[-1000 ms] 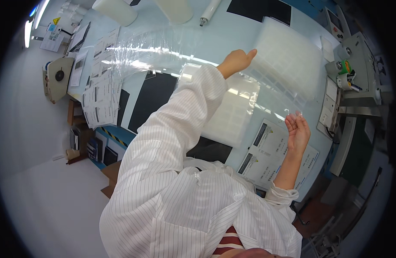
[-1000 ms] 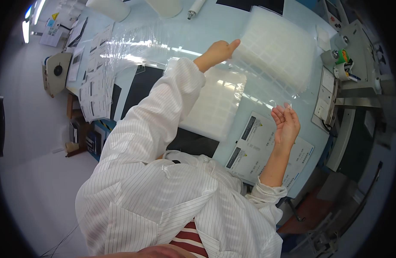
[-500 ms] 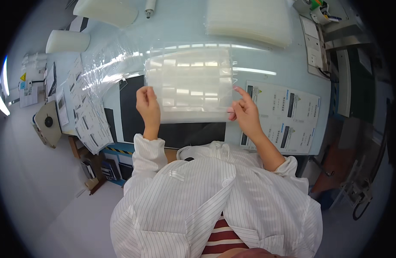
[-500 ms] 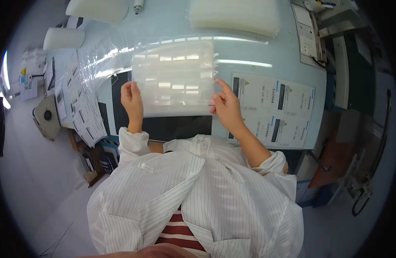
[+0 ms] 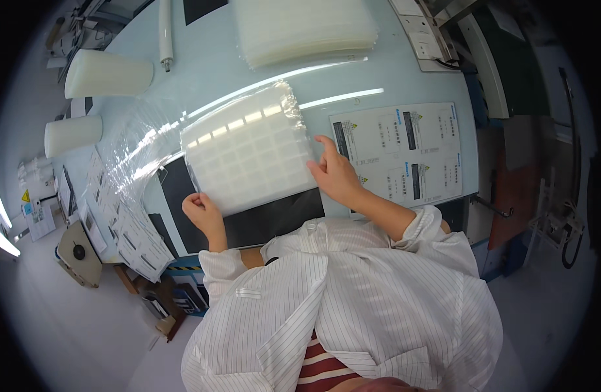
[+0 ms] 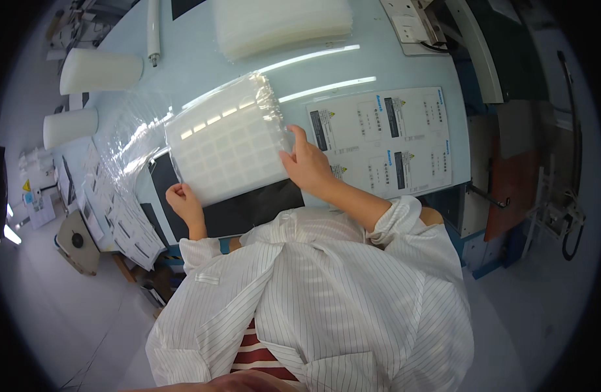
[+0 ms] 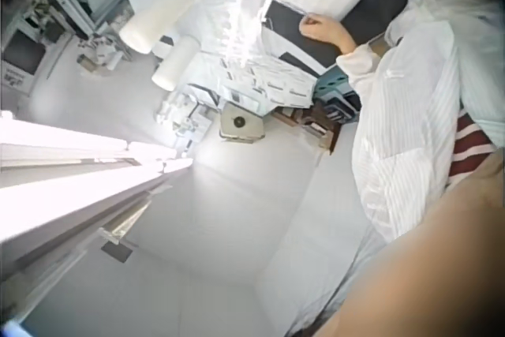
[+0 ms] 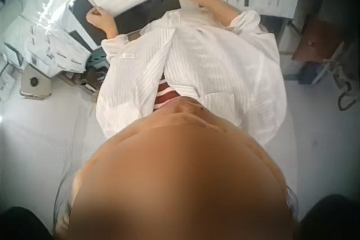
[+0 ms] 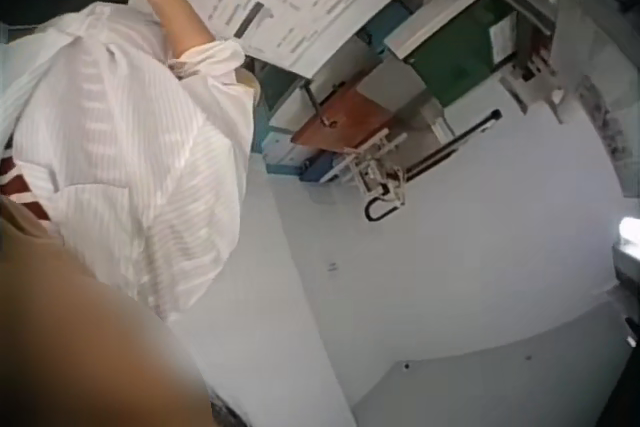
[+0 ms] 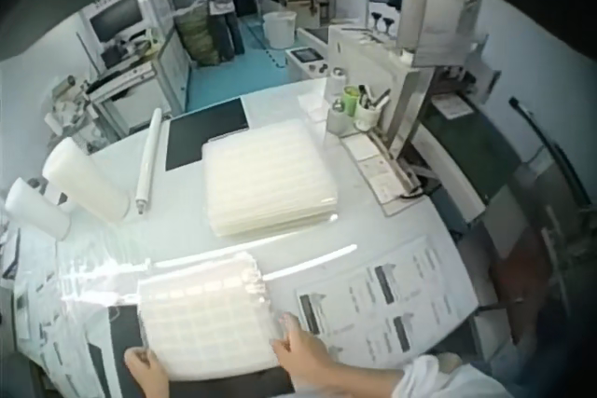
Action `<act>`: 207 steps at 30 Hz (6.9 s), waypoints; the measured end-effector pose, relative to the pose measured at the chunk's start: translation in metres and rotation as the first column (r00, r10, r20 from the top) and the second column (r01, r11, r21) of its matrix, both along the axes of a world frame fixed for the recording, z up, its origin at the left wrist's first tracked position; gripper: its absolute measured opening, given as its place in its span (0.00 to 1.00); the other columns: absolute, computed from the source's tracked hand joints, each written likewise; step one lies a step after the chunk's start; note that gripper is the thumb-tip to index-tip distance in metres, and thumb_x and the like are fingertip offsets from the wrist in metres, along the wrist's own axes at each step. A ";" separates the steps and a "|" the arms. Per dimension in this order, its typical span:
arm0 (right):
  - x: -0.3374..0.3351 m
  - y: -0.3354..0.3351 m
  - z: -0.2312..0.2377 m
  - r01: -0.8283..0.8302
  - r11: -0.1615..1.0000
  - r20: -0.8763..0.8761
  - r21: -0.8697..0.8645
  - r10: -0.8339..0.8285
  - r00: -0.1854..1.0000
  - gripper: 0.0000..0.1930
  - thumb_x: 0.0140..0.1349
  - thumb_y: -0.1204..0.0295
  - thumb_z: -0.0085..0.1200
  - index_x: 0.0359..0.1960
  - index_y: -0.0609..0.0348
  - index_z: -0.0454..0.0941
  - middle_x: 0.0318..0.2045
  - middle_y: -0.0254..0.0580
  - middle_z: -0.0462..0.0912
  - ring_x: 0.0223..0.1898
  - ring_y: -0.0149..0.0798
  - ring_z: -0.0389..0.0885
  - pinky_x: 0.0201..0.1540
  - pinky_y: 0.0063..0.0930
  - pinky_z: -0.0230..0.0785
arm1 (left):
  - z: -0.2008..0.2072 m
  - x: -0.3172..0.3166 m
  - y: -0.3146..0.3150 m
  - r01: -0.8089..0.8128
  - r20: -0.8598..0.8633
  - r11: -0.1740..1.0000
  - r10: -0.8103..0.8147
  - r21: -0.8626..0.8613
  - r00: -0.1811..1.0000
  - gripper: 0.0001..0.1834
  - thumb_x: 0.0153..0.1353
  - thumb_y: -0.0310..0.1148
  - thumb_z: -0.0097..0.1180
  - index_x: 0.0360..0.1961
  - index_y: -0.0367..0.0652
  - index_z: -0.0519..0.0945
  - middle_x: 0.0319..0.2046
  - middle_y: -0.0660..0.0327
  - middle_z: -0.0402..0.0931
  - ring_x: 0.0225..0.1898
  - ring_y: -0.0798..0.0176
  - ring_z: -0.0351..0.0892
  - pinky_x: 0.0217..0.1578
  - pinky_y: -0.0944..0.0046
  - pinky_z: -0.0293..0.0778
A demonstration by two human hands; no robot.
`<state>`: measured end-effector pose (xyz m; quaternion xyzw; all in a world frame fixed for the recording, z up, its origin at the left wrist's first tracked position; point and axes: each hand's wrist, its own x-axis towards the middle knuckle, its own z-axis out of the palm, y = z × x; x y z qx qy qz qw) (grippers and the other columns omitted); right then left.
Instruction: The recorder is inspecting and placing square white filter sheets into plastic packaging bags on an industrial workbench.
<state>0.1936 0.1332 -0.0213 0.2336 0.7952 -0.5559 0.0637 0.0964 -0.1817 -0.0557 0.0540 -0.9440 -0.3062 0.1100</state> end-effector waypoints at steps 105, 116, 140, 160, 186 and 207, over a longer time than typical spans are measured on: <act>-0.129 0.121 -0.017 0.125 0.024 0.062 -0.992 -0.766 0.640 0.14 0.71 0.66 0.42 0.50 0.63 0.72 0.49 0.42 0.78 0.53 0.46 0.75 0.48 0.33 0.71 | 0.066 -0.103 0.322 0.877 -0.189 0.248 -0.965 -0.411 0.184 0.08 0.51 0.24 0.56 0.34 0.40 0.74 0.32 0.56 0.77 0.34 0.55 0.77 0.31 0.58 0.75; -0.127 0.112 -0.011 0.170 -0.105 0.185 -0.980 -0.799 0.572 0.09 0.67 0.69 0.49 0.42 0.62 0.74 0.41 0.41 0.79 0.47 0.46 0.79 0.44 0.35 0.72 | 0.047 -0.090 0.312 0.850 -0.468 0.417 -0.851 -0.321 0.240 0.15 0.54 0.27 0.61 0.44 0.36 0.75 0.42 0.53 0.76 0.41 0.52 0.78 0.39 0.60 0.78; -0.106 0.081 0.023 0.314 0.712 -0.359 -0.628 -0.623 0.695 0.06 0.68 0.78 0.41 0.39 0.69 0.70 0.39 0.52 0.81 0.42 0.41 0.82 0.51 0.32 0.76 | 0.094 -0.119 0.317 0.771 -0.505 0.507 -0.815 -0.386 0.283 0.10 0.50 0.22 0.57 0.36 0.42 0.75 0.27 0.59 0.78 0.28 0.59 0.79 0.24 0.64 0.76; -0.127 0.097 0.036 0.283 0.599 -0.289 -0.749 -0.680 0.674 0.05 0.66 0.74 0.46 0.35 0.63 0.67 0.38 0.53 0.81 0.39 0.41 0.83 0.47 0.36 0.78 | 0.092 -0.113 0.318 0.861 -0.452 0.431 -0.846 -0.268 0.283 0.04 0.61 0.27 0.55 0.36 0.42 0.76 0.27 0.59 0.79 0.28 0.56 0.79 0.25 0.60 0.75; -0.116 0.095 0.026 0.219 0.492 -0.206 -0.843 -0.669 0.714 0.04 0.65 0.76 0.49 0.36 0.64 0.68 0.36 0.51 0.81 0.37 0.45 0.85 0.43 0.36 0.81 | 0.086 -0.113 0.324 0.778 -0.457 0.616 -0.660 0.127 0.596 0.03 0.68 0.25 0.42 0.37 0.37 0.68 0.26 0.59 0.79 0.26 0.60 0.82 0.26 0.65 0.76; -0.150 0.134 0.034 0.442 0.705 -0.200 -0.555 -0.629 0.752 0.20 0.56 0.72 0.57 0.46 0.70 0.65 0.30 0.50 0.78 0.23 0.41 0.81 0.25 0.29 0.78 | 0.075 -0.107 0.321 0.823 -0.499 0.556 -0.750 -0.119 0.435 0.04 0.64 0.24 0.48 0.38 0.36 0.68 0.24 0.57 0.78 0.22 0.53 0.79 0.23 0.61 0.74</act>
